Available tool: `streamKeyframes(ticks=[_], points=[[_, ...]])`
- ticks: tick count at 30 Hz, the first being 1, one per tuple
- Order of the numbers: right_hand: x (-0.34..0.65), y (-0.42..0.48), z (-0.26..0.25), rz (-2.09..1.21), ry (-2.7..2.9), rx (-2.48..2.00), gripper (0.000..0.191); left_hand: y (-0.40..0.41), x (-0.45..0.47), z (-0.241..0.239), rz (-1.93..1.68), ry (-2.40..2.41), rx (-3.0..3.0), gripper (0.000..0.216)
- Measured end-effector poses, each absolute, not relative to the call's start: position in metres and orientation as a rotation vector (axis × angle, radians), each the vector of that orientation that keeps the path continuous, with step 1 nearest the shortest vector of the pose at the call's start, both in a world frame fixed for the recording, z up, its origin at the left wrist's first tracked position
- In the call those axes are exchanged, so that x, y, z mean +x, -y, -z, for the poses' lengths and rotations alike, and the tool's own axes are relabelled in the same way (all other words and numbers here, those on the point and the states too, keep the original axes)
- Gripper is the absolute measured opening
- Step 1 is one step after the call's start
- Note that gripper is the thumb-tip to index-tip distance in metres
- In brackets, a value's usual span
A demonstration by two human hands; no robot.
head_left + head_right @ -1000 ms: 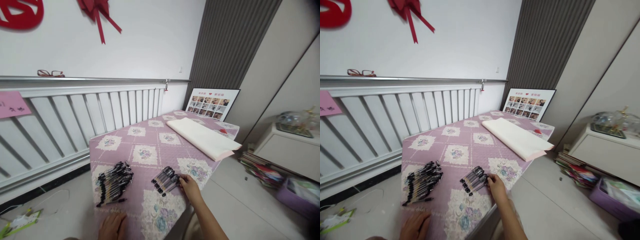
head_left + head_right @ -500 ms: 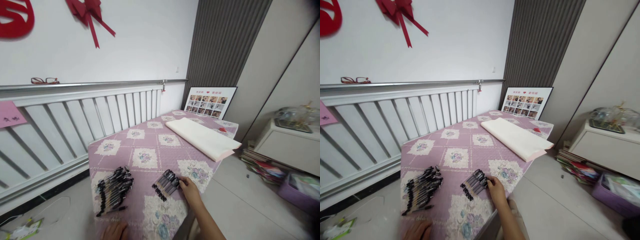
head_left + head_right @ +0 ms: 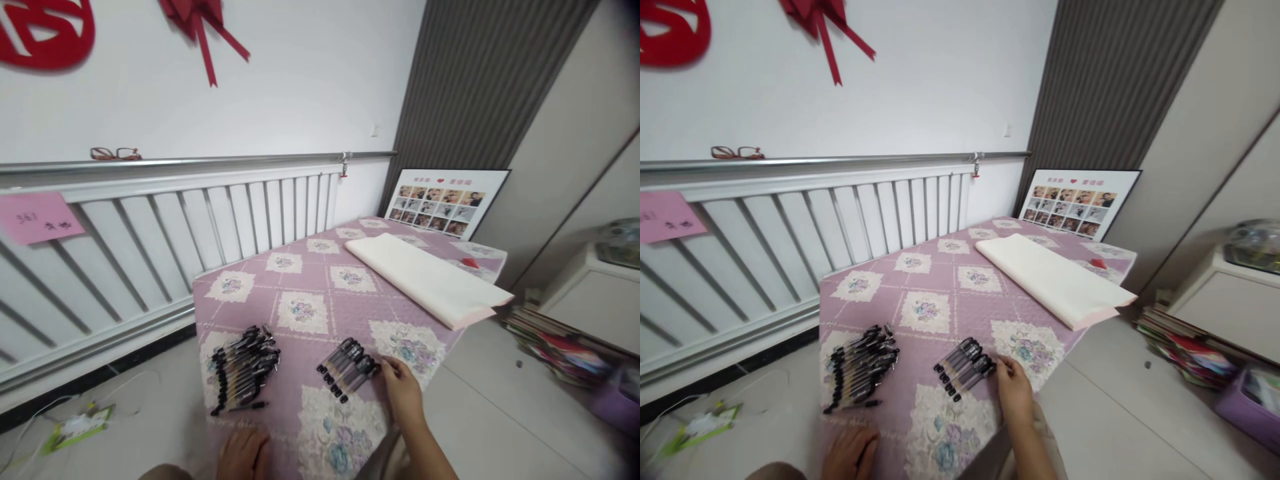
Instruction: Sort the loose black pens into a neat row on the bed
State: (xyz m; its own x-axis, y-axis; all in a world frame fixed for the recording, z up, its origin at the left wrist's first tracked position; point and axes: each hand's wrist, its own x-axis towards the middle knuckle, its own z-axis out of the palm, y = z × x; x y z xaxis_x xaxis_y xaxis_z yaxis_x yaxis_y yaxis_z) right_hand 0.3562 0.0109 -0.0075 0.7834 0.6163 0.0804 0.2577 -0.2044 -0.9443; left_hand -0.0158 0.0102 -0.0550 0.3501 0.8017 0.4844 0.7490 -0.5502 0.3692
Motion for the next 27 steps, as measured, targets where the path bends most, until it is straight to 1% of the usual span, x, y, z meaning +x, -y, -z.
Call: streamKeyframes(ticks=[4, 8, 12, 16, 21, 27], points=[[0.342, -0.001, 0.006, -0.253, 0.542, -1.808, 0.039, -0.007, -0.014, 0.033, -0.803, -1.422, 2.498, 0.020], [0.284, 0.000, 0.002, -0.281, 0.675, -1.680, 0.034, -0.003, -0.009, 0.017, -0.744, -1.479, 2.395, 0.019], [0.203, -0.005, 0.004, -0.498, 1.085, -1.552, 0.026, 0.000, -0.007, 0.015, -0.737, -1.506, 2.330, 0.021], [0.154, -0.019, 0.009, -0.514, 1.404, -1.460, 0.020, 0.000, -0.008, 0.017, -0.720, -1.551, 2.296, 0.028], [0.142, -0.043, 0.009, -0.432, 1.538, -1.475, 0.019, -0.009, -0.010, 0.014, -0.690, -1.684, 2.240, 0.043], [0.137, -0.063, 0.003, -0.445, 1.787, -1.428, 0.019, -0.026, -0.011, 0.014, -0.737, -1.756, 2.256, 0.040]])
